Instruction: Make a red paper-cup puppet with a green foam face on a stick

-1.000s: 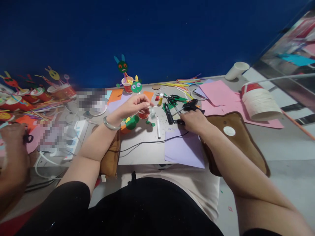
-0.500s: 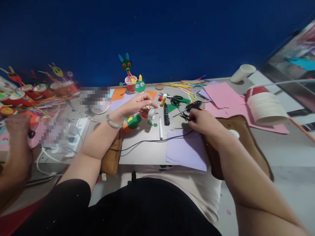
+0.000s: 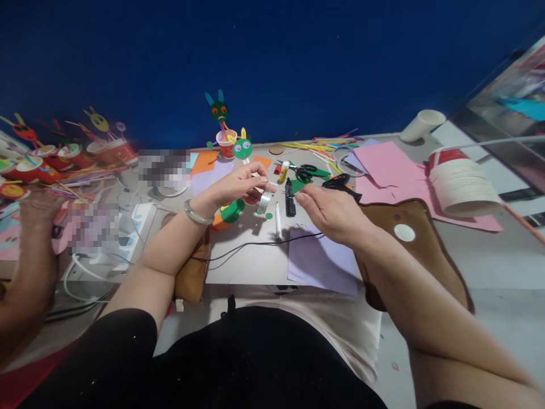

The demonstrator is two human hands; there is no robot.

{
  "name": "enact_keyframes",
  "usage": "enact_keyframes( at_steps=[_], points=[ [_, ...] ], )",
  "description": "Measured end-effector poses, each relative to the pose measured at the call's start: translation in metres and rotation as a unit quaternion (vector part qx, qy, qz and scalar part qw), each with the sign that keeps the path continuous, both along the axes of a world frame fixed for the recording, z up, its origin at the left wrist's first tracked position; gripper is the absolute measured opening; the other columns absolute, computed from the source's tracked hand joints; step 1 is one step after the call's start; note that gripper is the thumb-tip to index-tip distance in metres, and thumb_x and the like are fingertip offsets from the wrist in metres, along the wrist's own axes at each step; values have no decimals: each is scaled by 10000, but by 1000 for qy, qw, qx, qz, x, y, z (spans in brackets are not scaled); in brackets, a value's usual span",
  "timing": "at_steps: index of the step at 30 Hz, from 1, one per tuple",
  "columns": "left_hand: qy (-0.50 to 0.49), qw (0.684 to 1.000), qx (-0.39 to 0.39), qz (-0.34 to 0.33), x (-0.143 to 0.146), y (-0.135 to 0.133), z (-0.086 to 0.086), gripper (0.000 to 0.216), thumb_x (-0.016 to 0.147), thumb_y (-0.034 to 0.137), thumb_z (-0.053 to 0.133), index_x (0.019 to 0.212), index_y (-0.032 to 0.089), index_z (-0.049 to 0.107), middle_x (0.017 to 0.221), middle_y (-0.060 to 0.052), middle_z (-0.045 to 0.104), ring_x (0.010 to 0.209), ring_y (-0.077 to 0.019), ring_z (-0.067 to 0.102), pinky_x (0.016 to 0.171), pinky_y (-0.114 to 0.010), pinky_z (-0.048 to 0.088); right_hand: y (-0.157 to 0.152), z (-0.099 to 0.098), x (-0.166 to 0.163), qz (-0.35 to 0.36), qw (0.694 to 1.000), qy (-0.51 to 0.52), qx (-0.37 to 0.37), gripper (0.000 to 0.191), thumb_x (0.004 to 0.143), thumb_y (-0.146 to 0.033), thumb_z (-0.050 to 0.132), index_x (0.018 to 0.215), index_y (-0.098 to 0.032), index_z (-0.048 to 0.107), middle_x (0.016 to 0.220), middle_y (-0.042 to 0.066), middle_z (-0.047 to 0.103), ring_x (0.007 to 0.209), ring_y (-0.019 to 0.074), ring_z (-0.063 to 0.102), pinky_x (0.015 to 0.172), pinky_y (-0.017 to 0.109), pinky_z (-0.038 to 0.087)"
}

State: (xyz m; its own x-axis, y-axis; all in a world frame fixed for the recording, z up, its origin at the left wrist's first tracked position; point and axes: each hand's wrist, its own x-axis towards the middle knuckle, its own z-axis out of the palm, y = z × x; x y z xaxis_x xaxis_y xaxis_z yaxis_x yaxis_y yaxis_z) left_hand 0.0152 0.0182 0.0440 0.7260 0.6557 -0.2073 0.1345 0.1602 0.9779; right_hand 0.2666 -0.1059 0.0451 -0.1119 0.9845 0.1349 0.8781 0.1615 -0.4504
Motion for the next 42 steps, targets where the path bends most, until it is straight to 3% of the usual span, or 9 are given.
enact_keyframes(
  at_steps=[3,8,13,21,28,31,34,38,42],
  points=[
    [-6,1000,10,-3,0,-1,-1,146,1162,202,642,1060,234,543,1004,-29,854,567,-55,644,633,-218,551,6,-4,-5,-8,999,-37,23,420,1110,-659,481,913,-311,610,853,89,726,813,312,675,730,387,403],
    [-12,1000,23,-8,0,-4,0,142,1153,182,641,1039,228,571,982,-22,826,554,-57,624,557,-208,464,15,-2,-13,-33,998,-55,2,372,1077,-633,588,907,-308,655,748,60,698,734,308,656,691,378,343],
    [-20,999,25,-22,0,-5,0,152,1126,197,700,1024,233,593,863,12,735,532,-71,586,518,-212,372,20,4,-22,-14,999,-39,-9,374,1079,-611,601,880,-305,680,711,44,703,692,291,655,678,371,375],
    [-8,998,45,-32,-1,-7,3,166,1144,210,679,1003,236,595,766,62,563,545,-88,569,585,-239,495,25,2,-28,2,1000,-12,1,421,1083,-593,644,782,-298,650,672,27,666,698,264,655,700,358,408],
    [-16,999,35,-34,-1,-6,1,139,1133,208,696,1045,238,594,792,45,680,545,-72,611,567,-199,478,23,-1,-25,5,999,35,5,468,1065,-621,701,739,-294,624,607,-2,588,630,223,561,666,360,392],
    [-14,999,23,-23,0,-2,-1,150,1131,237,715,1073,234,577,943,-11,833,568,-63,641,597,-198,503,20,-2,-21,24,995,98,4,628,925,-807,856,690,-291,585,603,-18,539,607,191,475,619,359,374],
    [-5,1000,17,-7,0,1,-1,185,1135,286,746,1090,234,573,1009,-47,878,583,-68,664,620,-210,522,17,-5,-23,-1,980,194,43,715,810,-886,930,664,-300,546,592,-37,459,587,162,361,578,362,336],
    [-4,1000,8,-21,0,-1,1,184,1151,303,724,1097,236,562,1009,-38,869,576,-69,663,636,-222,549,19,-10,-36,-44,959,262,101,566,837,-813,940,805,-288,731,570,-65,423,556,147,329,555,352,337],
    [-15,999,12,-30,-2,-7,5,155,1158,293,696,1114,235,559,918,23,788,593,-65,670,676,-211,580,26,-15,-48,-43,951,273,138,524,854,-743,961,818,-249,791,607,-27,552,586,154,455,566,340,406]
  ],
)
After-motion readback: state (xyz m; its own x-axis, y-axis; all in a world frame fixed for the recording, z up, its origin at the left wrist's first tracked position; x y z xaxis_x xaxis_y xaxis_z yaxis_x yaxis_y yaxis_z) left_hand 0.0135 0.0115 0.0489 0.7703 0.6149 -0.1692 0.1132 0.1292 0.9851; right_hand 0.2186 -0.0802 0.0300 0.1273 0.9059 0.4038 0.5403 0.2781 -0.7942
